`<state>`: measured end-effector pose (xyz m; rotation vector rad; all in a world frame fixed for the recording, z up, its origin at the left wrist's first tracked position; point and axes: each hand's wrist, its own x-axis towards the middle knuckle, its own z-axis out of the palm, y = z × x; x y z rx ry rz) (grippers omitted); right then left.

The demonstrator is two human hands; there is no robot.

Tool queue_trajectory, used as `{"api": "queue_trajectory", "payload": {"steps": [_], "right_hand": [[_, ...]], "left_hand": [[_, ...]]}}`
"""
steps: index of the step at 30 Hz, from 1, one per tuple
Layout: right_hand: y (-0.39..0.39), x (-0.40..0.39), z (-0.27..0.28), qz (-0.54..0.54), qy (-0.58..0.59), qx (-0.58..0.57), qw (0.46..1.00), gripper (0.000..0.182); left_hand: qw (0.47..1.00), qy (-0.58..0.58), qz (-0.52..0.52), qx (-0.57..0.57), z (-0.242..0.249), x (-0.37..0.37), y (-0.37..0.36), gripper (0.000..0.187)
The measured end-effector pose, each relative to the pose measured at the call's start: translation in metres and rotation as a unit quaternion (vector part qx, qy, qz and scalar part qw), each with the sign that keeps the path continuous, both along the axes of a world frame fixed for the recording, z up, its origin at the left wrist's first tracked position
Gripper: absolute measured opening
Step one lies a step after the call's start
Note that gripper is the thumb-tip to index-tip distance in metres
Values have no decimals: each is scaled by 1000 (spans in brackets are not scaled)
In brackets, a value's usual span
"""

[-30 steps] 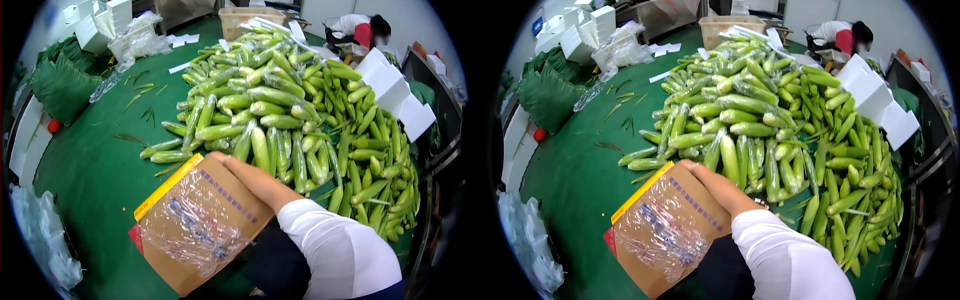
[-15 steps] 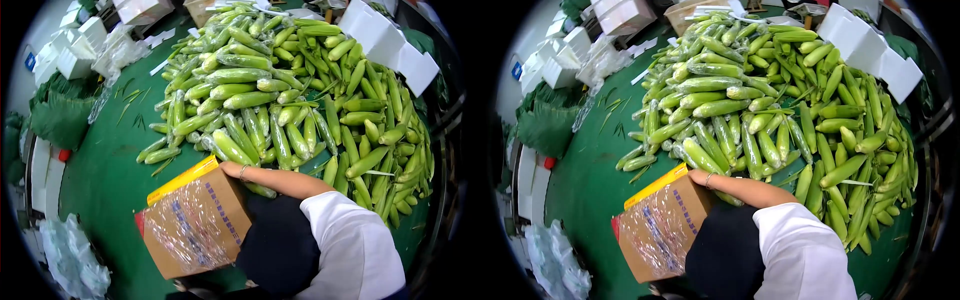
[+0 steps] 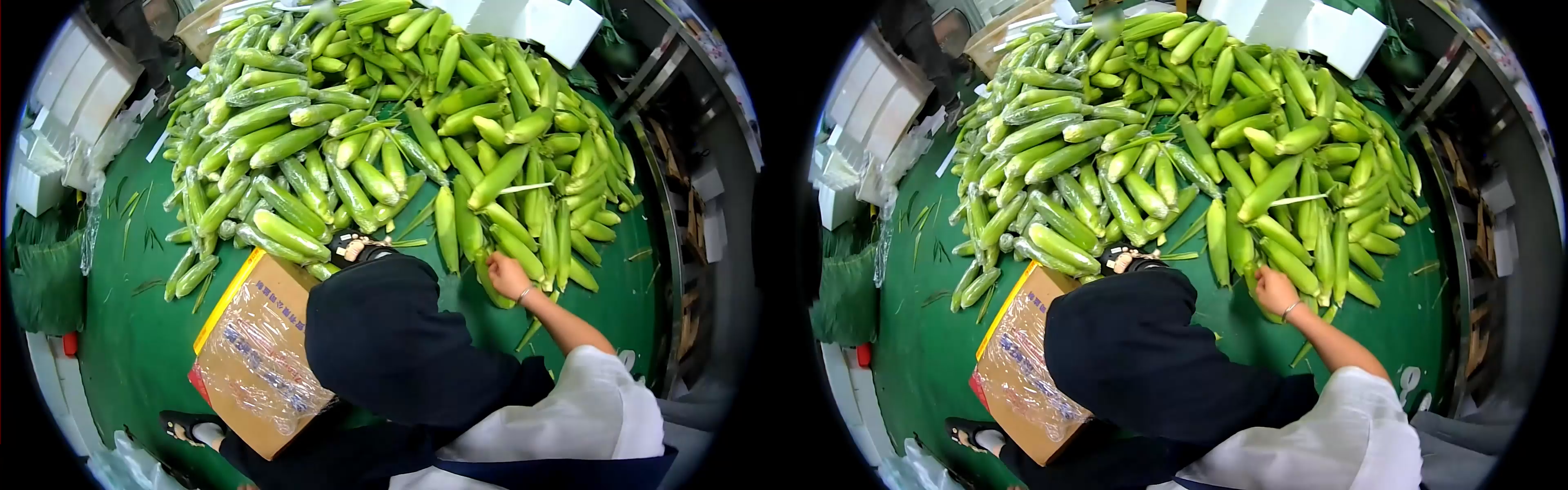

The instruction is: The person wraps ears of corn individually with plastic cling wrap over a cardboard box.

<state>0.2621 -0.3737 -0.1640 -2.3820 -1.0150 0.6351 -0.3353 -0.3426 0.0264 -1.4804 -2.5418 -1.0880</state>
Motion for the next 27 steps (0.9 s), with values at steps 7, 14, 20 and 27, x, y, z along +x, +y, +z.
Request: {"api": "queue_trajectory", "payload": {"steps": [7, 14, 20, 27], "right_hand": [[10, -21, -4, -7, -199, -27, 980, 44], [-37, -2, -97, -85, -89, -148, 981, 46], [-83, 24, -115, -18, -40, 95, 995, 62], [-102, 63, 33, -102, 529, 345, 768, 52]], "left_hand": [[899, -334, -268, -87, -137, 97, 53, 23], [916, -305, -260, 25, -134, 125, 5, 15], [914, -323, -240, 47, -118, 95, -30, 12], [928, -279, -245, -7, -139, 89, -42, 29]]}}
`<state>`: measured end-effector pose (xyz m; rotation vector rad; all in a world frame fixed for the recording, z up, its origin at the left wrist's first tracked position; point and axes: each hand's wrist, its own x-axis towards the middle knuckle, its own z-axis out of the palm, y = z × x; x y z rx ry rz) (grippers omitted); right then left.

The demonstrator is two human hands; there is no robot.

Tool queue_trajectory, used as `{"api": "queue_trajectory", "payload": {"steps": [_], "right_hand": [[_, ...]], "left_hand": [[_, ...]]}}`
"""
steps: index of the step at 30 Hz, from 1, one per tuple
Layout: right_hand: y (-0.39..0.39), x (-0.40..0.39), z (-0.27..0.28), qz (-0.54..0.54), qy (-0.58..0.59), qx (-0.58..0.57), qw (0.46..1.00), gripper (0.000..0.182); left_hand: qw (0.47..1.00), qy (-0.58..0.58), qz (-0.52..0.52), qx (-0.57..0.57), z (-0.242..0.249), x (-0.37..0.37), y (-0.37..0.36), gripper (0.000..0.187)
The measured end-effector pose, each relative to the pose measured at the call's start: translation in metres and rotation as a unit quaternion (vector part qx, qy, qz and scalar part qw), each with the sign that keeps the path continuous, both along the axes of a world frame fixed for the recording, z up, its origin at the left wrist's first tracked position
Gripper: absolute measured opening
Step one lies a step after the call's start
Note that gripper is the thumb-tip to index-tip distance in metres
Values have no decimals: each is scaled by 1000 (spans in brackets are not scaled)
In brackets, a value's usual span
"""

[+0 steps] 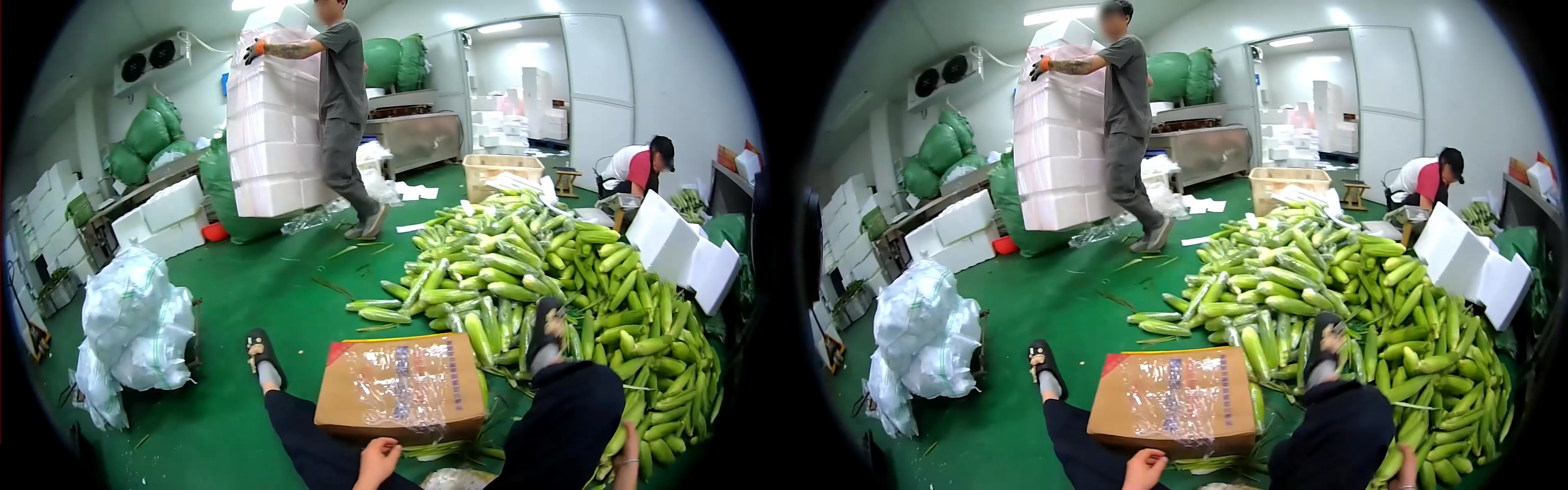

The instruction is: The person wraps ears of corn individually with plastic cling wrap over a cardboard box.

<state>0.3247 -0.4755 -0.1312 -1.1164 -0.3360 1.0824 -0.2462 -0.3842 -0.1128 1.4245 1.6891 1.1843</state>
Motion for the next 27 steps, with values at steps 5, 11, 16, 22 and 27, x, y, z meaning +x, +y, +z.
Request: {"api": "queue_trajectory", "payload": {"steps": [5, 11, 16, 22, 27], "right_hand": [[0, -35, 146, -53, 40, 125, 990, 54], [64, -138, 228, 41, -322, 80, 942, 68], [148, -290, 185, 308, -513, 127, 791, 70], [219, -421, 103, 410, -429, 180, 784, 63], [257, -462, 57, 412, -463, 130, 774, 59]], "left_hand": [[996, 33, -82, 32, 3, -1, 7, 23], [998, 51, -25, 42, 18, -13, 13, 22], [991, 17, 129, 10, -5, -45, -2, 27], [971, 206, 116, -31, 18, -77, 58, 38], [915, 388, -38, -107, 15, -74, 110, 35]]}}
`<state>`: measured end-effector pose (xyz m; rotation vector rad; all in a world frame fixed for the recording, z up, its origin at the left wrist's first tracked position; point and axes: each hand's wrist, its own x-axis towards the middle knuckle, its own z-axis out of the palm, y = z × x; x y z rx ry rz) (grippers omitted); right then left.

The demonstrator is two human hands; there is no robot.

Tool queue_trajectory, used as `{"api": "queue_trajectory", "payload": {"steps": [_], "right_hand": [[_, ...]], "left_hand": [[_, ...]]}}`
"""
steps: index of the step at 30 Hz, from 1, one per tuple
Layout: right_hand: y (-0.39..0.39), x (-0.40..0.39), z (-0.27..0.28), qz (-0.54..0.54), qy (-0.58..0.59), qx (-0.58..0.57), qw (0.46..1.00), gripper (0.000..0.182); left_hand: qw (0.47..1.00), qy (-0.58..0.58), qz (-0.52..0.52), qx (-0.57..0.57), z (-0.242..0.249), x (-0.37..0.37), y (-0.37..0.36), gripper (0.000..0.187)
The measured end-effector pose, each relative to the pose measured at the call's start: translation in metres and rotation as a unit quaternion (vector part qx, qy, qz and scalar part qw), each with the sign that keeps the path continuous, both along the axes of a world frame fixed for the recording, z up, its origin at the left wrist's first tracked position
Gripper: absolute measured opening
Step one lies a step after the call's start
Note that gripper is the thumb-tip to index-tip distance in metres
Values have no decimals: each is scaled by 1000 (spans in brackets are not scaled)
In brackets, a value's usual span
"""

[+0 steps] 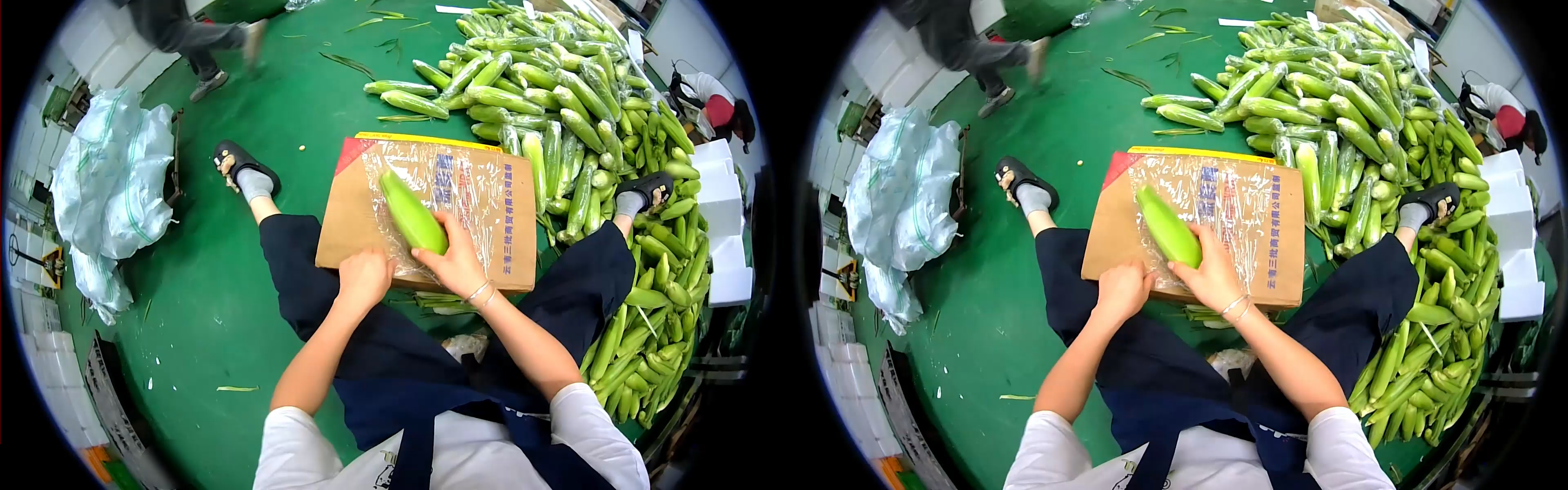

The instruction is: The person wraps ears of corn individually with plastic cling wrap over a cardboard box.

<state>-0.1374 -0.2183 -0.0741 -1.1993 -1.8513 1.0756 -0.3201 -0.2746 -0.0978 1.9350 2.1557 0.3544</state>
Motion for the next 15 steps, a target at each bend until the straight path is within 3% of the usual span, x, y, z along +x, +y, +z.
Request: {"api": "queue_trajectory", "payload": {"steps": [3, 4, 5, 6, 7, 9, 11, 13, 15], "right_hand": [[-4, 11, -11, 29, -38, 23, 999, 58], [-7, 16, -10, 37, -55, 44, 997, 59], [-9, 22, -6, 41, -54, 37, 997, 59], [-10, 28, -2, 81, -107, 57, 989, 59], [-10, 31, 4, 121, -158, 80, 977, 60], [-8, 33, 11, 157, -204, 83, 963, 63], [-1, 33, 12, 225, -182, 86, 953, 64], [8, 32, 13, 253, -183, 89, 946, 66], [15, 32, 25, 262, -252, 169, 916, 67]], "left_hand": [[998, -13, -61, -11, -15, -15, -4, 29], [985, -166, 29, -29, -11, -25, -12, 27], [942, -310, 120, -46, -4, -33, -21, 28], [845, -492, 203, -56, 0, -38, -39, 27], [707, -649, 276, -60, 6, -39, -53, 26], [618, -715, 289, 150, 30, -21, -60, 29], [573, -743, 229, 258, 40, -15, -45, 25], [809, -491, 231, 224, 48, 17, -9, 16], [907, -391, 41, 155, -4, 17, 15, 19]]}}
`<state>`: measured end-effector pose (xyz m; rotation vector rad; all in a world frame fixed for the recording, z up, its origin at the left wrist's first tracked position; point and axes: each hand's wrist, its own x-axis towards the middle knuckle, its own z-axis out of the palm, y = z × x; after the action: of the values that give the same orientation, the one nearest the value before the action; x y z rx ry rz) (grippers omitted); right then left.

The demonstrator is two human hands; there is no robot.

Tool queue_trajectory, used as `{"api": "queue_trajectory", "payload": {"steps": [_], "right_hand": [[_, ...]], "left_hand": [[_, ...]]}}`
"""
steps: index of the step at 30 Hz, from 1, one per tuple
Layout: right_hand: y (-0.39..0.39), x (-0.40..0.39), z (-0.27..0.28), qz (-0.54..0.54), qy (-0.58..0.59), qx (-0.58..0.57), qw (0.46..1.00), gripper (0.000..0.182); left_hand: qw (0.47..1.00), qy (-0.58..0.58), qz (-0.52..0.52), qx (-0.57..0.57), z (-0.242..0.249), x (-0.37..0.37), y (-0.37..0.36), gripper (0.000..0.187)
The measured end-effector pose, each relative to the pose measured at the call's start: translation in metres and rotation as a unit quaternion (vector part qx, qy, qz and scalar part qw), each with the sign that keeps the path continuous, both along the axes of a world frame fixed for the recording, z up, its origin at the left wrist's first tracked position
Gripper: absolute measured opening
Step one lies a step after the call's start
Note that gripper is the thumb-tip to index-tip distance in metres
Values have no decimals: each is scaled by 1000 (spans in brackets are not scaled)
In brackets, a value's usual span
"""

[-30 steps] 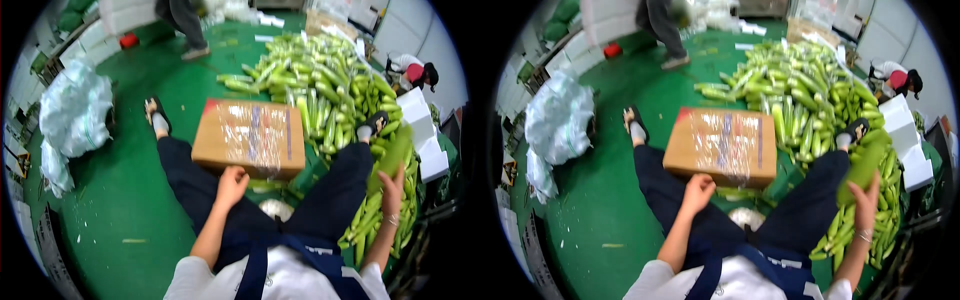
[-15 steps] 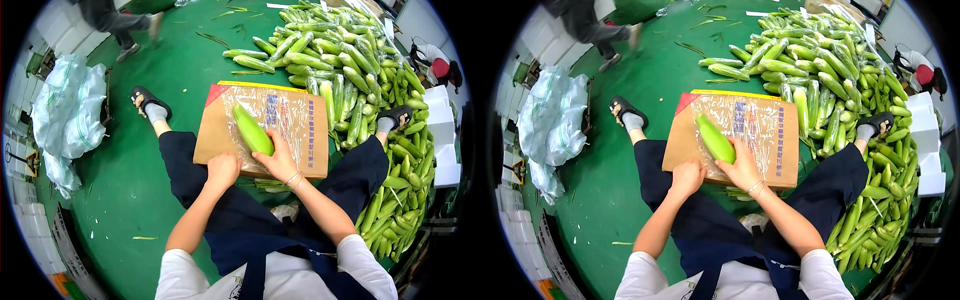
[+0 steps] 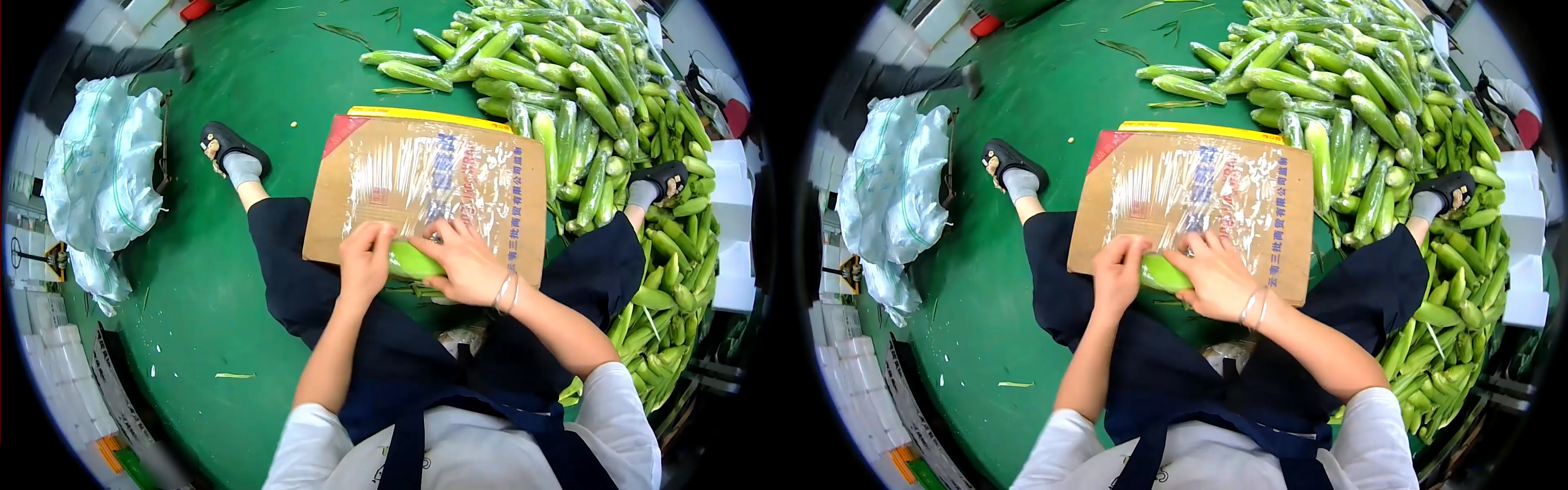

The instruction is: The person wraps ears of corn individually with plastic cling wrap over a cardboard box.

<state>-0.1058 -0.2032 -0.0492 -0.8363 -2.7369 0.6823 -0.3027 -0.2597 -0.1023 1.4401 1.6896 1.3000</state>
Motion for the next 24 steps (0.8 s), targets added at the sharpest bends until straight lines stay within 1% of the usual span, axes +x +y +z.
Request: {"api": "queue_trajectory", "payload": {"steps": [1, 2, 3, 4, 5, 6, 7, 8, 9, 10, 11, 12, 13, 14, 15, 16, 17, 18, 20, 21, 22, 23, 24], "right_hand": [[4, 3, -6, -9, 7, -68, 998, 65], [1, 9, -8, -20, 8, -64, 998, 65], [-7, 15, -10, -115, 95, -10, 989, 62], [-21, 20, -16, -207, 178, 41, 961, 58], [-34, 32, -28, -269, 190, 97, 939, 57], [-55, 41, -34, -328, 219, 57, 917, 55], [-69, 44, -35, -321, 163, 57, 931, 56], [-81, 44, -35, -317, 108, 54, 941, 57], [-88, 39, -38, -333, 97, 77, 935, 43], [-89, 43, -47, -339, 99, 79, 932, 43], [-88, 49, -59, -306, 112, 113, 938, 35], [-86, 56, -63, -271, 124, 148, 943, 29], [-86, 66, -64, -285, 193, 136, 929, 26], [-83, 80, -55, -301, 230, 120, 918, 23], [-81, 92, -42, -351, 246, 52, 902, 18], [-76, 100, -33, -399, 259, -14, 880, 14], [-68, 103, -32, -486, 223, -255, 806, 10], [-60, 96, -34, -476, 298, -317, 764, 12], [-72, 62, -19, -418, 266, -252, 831, 23], [-80, 44, -19, -338, 217, -141, 905, 30], [-87, 30, -20, -249, 163, -26, 954, 38], [-85, 22, -25, -225, 126, -32, 966, 46], [-69, 21, -31, -224, 128, -29, 966, 46]], "left_hand": [[1000, -1, -6, 2, 3, 4, 1, 19], [985, 147, -83, 19, 7, 5, 5, 29], [942, 293, -159, 38, 11, 4, 8, 40], [940, 293, -171, 41, 16, 0, 9, 40], [923, 328, -202, 2, 20, -4, 9, 54], [904, 362, -227, -34, 22, -5, 12, 69], [900, 370, -228, -26, 18, -6, 16, 81], [900, 369, -232, -24, 18, -6, 18, 81], [897, 371, -239, -33, 19, -5, 20, 82], [893, 375, -246, -41, 22, -5, 21, 83], [881, 397, -255, -38, 25, -4, 21, 78], [879, 400, -256, -32, 31, -5, 20, 78], [864, 418, -278, -42, 37, -5, 18, 74], [848, 434, -300, -53, 41, -6, 15, 70], [847, 434, -302, -52, 41, -8, 10, 70], [837, 425, -346, -17, 39, -8, 6, 67], [823, 412, -391, 15, 37, -6, 3, 64], [820, 411, -398, 15, 39, -1, 2, 64], [800, 374, -469, 14, 44, 8, 9, 63], [785, 387, -482, -52, 46, 12, 12, 67], [784, 389, -481, -53, 47, 14, 18, 67], [799, 428, -422, -14, 49, 16, 27, 70], [810, 463, -359, 26, 50, 18, 36, 73]]}}
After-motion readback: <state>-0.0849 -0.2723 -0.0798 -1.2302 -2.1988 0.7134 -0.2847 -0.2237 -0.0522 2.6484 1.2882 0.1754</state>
